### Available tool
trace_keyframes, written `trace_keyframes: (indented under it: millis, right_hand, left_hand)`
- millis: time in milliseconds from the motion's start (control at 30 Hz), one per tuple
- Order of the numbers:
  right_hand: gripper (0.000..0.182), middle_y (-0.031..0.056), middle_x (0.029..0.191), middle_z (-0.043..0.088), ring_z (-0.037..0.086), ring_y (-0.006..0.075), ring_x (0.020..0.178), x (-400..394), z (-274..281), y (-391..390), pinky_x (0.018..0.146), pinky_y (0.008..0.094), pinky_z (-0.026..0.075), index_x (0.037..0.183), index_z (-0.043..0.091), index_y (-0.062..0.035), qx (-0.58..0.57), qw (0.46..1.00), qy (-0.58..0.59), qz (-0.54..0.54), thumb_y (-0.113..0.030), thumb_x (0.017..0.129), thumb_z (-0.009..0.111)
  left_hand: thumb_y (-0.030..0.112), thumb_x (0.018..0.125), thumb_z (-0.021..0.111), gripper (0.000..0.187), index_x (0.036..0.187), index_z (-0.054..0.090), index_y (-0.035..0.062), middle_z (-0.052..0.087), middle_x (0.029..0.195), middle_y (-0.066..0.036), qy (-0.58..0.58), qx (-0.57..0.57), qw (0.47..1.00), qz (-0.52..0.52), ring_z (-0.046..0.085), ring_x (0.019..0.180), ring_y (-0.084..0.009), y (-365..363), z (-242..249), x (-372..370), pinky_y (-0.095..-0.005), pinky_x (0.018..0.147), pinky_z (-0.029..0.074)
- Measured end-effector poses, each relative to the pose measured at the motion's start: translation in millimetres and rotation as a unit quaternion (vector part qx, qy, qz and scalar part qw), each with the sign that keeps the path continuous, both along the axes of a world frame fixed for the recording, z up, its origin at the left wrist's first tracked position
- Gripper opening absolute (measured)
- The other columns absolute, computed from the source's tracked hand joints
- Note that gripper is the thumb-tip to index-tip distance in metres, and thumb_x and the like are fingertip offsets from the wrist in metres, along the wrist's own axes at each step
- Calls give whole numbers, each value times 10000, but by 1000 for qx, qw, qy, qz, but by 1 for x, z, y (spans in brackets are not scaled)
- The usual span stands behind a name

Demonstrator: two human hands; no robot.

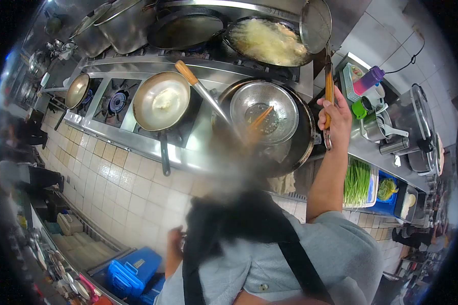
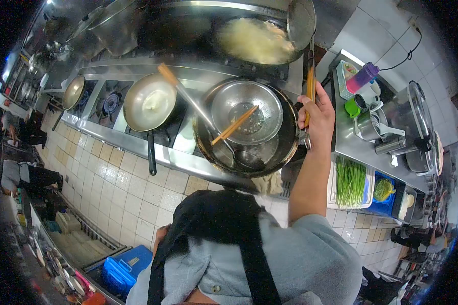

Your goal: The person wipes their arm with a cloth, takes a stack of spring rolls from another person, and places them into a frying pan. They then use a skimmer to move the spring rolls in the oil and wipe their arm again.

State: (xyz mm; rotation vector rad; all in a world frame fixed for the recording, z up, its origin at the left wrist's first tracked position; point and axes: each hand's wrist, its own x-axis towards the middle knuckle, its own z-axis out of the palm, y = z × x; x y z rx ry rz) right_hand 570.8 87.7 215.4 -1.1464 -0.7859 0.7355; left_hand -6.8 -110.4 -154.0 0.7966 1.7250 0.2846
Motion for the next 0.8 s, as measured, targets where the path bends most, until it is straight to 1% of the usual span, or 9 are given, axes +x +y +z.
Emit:
trace_keyframes:
  millis: [133, 200, 333, 400, 433, 500, 600, 733, 800]
  right_hand:
    - [558, 115, 888, 613, 492, 87, 498, -1, 2, -4, 377, 207, 379, 1376, 393, 3, -4, 1000, -1, -9, -28, 855, 591]
    - [549, 115, 888, 613, 491, 86, 499, 0, 2, -6, 376, 202, 376, 1372, 401, -1, -8, 1000, 2, -7, -28, 856, 589]
    - [548, 111, 891, 614, 487, 81, 495, 2, 1, -8, 373, 197, 370, 1371, 405, -4, -20, 1000, -1, -3, -26, 856, 588]
    - [545, 75, 848, 633, 485, 70, 466, 0, 4, -9, 373, 207, 372, 1358, 428, 1, -29, 999, 2, 14, -15, 840, 597]
    - [545, 75, 848, 633, 485, 70, 466, 0, 5, -9, 373, 207, 372, 1358, 428, 1, -29, 999, 2, 14, -15, 840, 597]
    - [558, 60, 803, 617, 466, 68, 447, -2, 6, -9, 367, 209, 357, 1355, 431, 6, -52, 998, -9, 25, -13, 828, 613]
    - [579, 43, 737, 590, 453, 66, 438, 5, -4, -3, 365, 213, 348, 1361, 422, 16, -83, 996, -36, 24, -20, 820, 626]
    - [601, 35, 689, 568, 452, 69, 438, 15, -18, 10, 364, 217, 347, 1371, 409, 22, -95, 994, -53, 16, -23, 815, 632]
    - [610, 38, 695, 572, 454, 74, 437, 21, -23, 16, 364, 225, 354, 1375, 400, 27, -102, 993, -64, 15, -27, 814, 635]
  left_hand:
    - [279, 876, 608, 311, 1060, 614, 28, 596, 744, -136, 3, 3, 1000, -11, 535, 609, -231, -4, -12, -6, -394, 532, 409]
    - [292, 875, 609, 323, 1070, 618, 34, 612, 770, -143, -4, -18, 1000, 18, 539, 638, -235, -7, -7, -3, -407, 554, 414]
    - [303, 879, 601, 340, 1091, 612, 38, 627, 813, -148, 5, -29, 1000, 6, 541, 660, -240, 2, 15, 9, -420, 572, 416]
    - [293, 884, 585, 338, 1100, 606, 34, 633, 847, -152, 8, -44, 999, 31, 552, 708, -251, 9, 33, 19, -432, 598, 425]
    - [293, 884, 585, 338, 1100, 606, 34, 633, 847, -152, 8, -43, 999, 31, 552, 708, -251, 11, 32, 17, -432, 598, 425]
    - [289, 894, 562, 358, 1140, 599, 32, 638, 885, -166, 7, -44, 998, -38, 559, 751, -263, 13, 29, 10, -434, 633, 436]
    - [278, 898, 549, 382, 1179, 587, 23, 641, 870, -170, 1, -10, 1000, -4, 564, 767, -259, 8, 19, 10, -426, 671, 440]
    - [261, 896, 551, 381, 1181, 593, 11, 639, 825, -160, 15, -29, 999, 27, 561, 711, -249, 10, 45, 23, -418, 653, 432]
    - [239, 882, 572, 333, 1103, 620, -6, 636, 790, -145, 18, -9, 1000, 22, 550, 676, -239, 8, 47, 22, -416, 618, 417]
